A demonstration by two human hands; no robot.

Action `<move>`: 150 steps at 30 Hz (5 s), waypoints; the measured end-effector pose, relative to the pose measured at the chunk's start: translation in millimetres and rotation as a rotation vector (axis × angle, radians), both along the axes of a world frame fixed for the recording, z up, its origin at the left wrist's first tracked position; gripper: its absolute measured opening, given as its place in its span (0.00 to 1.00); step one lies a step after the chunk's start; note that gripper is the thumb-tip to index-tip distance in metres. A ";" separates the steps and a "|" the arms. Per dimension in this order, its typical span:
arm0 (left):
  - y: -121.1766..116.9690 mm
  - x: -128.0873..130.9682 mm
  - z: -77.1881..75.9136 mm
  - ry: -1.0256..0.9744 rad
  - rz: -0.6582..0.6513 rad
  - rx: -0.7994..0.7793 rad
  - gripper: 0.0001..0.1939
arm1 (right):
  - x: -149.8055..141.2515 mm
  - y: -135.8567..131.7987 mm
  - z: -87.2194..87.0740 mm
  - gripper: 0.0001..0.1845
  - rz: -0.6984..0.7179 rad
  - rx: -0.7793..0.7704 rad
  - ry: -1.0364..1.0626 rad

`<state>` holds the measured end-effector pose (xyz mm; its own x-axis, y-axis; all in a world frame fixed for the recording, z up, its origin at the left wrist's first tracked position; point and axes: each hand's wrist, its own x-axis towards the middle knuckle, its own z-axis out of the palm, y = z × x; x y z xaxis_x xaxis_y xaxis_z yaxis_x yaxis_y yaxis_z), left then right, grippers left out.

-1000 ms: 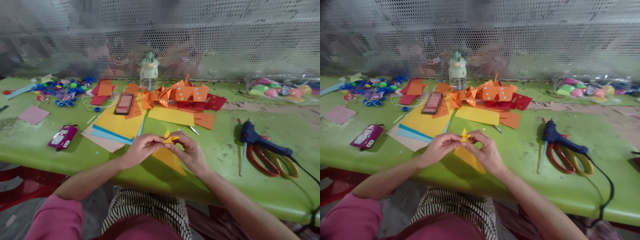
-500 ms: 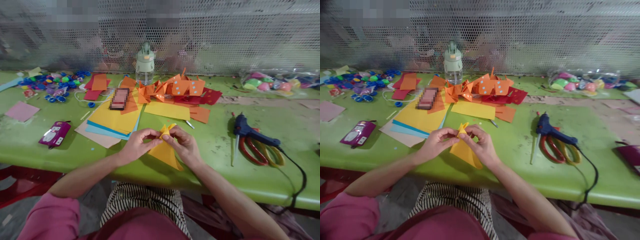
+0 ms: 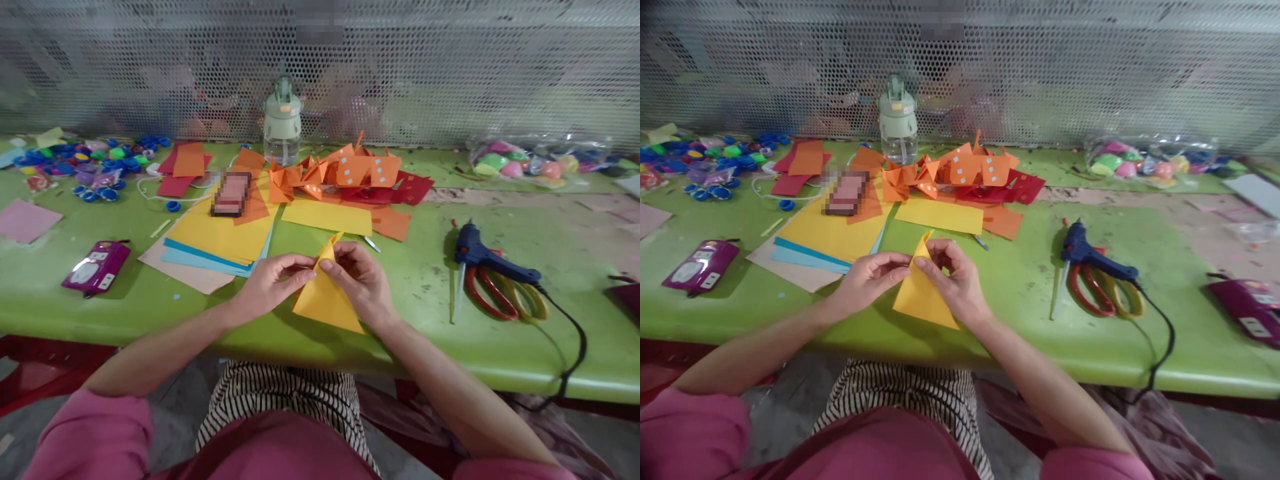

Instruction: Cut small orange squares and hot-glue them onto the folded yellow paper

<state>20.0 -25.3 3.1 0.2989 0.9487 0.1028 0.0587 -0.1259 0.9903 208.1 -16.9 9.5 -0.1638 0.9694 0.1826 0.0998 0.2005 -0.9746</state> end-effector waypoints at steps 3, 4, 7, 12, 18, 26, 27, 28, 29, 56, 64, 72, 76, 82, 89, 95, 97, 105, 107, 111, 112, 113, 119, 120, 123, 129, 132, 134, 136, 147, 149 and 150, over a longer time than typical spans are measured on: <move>0.3 0.8 -2.1 0.005 0.003 -0.007 0.16 | 0.2 -0.2 0.0 0.18 -0.014 0.027 -0.022; 0.7 1.0 -3.1 0.004 -0.003 -0.008 0.16 | 0.3 -0.4 0.6 0.18 -0.021 0.043 -0.028; 1.6 1.8 -5.8 -0.019 -0.030 -0.012 0.17 | 0.8 -1.0 3.1 0.18 -0.014 0.064 -0.022; -0.5 2.7 -1.8 0.069 -0.009 0.083 0.12 | 3.7 -1.3 5.7 0.17 0.012 0.009 -0.017; -4.1 2.9 9.5 0.158 -0.020 0.131 0.11 | 3.0 -3.0 8.4 0.18 0.016 -0.019 -0.047; -3.9 2.2 6.2 0.192 -0.008 0.114 0.08 | -1.1 -1.1 14.8 0.18 0.058 0.060 -0.101; -3.8 2.1 5.8 0.191 -0.010 0.111 0.08 | -0.7 -1.0 14.9 0.18 0.053 0.071 -0.103; -3.8 2.0 5.6 0.188 -0.011 0.105 0.08 | -0.2 -1.0 14.6 0.18 0.053 0.079 -0.103; -3.8 1.9 5.6 0.185 -0.013 0.097 0.08 | 0.4 -1.0 14.2 0.17 0.057 0.085 -0.100; 13.9 -2.0 -0.5 -0.291 0.202 0.061 0.14 | 14.8 -10.0 40.9 0.04 0.332 0.369 -0.142; 37.6 -16.3 -1.0 -0.474 0.322 -0.096 0.23 | -0.3 -50.1 16.9 0.06 0.614 0.868 -0.701; 44.7 -16.2 -16.8 0.078 0.201 0.055 0.37 | -3.4 -65.0 -17.8 0.05 0.586 0.799 -0.679; 18.8 -14.8 -11.1 0.674 0.208 0.489 0.26 | -2.7 -65.7 -13.8 0.06 0.538 0.675 -0.572; -33.8 -23.0 -9.7 1.055 -0.302 0.635 0.21 | 2.1 -74.6 -6.4 0.08 0.570 0.607 -0.540; -52.5 -34.9 -8.3 1.180 -0.401 0.574 0.37 | -2.0 -52.9 21.6 0.13 0.248 0.285 -0.461; -42.0 -41.1 -3.9 1.091 -0.479 0.488 0.51 | -21.2 11.6 17.5 0.17 0.121 0.107 -0.523; -35.8 -44.2 -3.3 1.036 -0.489 0.475 0.50 | -27.5 28.0 9.2 0.16 0.138 0.055 -0.580; -27.9 -49.8 -1.7 0.895 -0.504 0.422 0.36 | -32.3 48.9 -0.5 0.11 0.152 0.105 -0.671; -30.1 -48.7 -0.9 0.846 -0.488 0.409 0.29 | -29.7 48.7 -2.4 0.11 0.166 0.098 -0.676; -32.9 -45.3 -1.4 0.732 -0.470 0.363 0.19 | -27.4 44.3 -8.7 0.12 0.181 0.085 -0.658; -33.1 -44.7 -2.2 0.713 -0.462 0.363 0.17 | -27.1 42.6 -9.7 0.12 0.173 0.081 -0.652; -33.2 -44.2 -3.1 0.701 -0.455 0.368 0.16 | -26.7 40.8 -10.4 0.13 0.163 0.074 -0.646; -36.0 -44.2 -4.2 0.754 -0.481 0.394 0.15 | -20.9 31.9 -9.8 0.17 0.163 0.013 -0.615; -36.5 -44.2 -3.8 0.759 -0.480 0.396 0.15 | -20.2 31.4 -9.9 0.16 0.160 0.011 -0.616; -37.3 -43.7 -3.4 0.751 -0.456 0.400 0.15 | -20.5 32.3 -10.7 0.11 0.135 0.040 -0.631; -33.1 -42.7 -6.5 0.646 -0.381 0.362 0.12 | -27.1 44.4 -9.6 0.09 0.155 0.035 -0.662; -29.7 -42.4 -6.3 0.564 -0.313 0.297 0.11 | -29.8 49.1 -8.1 0.09 0.160 0.013 -0.665; -25.5 -41.8 -6.3 0.513 -0.195 0.229 0.12 | -30.7 48.4 -6.8 0.09 0.143 0.015 -0.649; -18.5 -40.1 -6.5 0.413 -0.024 0.111 0.13 | -30.7 43.9 -4.8 0.10 0.124 0.027 -0.614; -3.2 -6.3 15.9 -0.018 0.062 -0.089 0.15 | -22.0 5.3 13.5 0.18 0.016 0.077 -0.060; -7.2 -3.9 18.6 0.000 0.071 -0.058 0.14 | -20.3 2.4 15.7 0.24 0.024 0.050 0.045; -8.8 -3.5 19.4 0.004 0.074 -0.050 0.14 | -19.5 1.0 16.9 0.28 0.021 0.035 0.076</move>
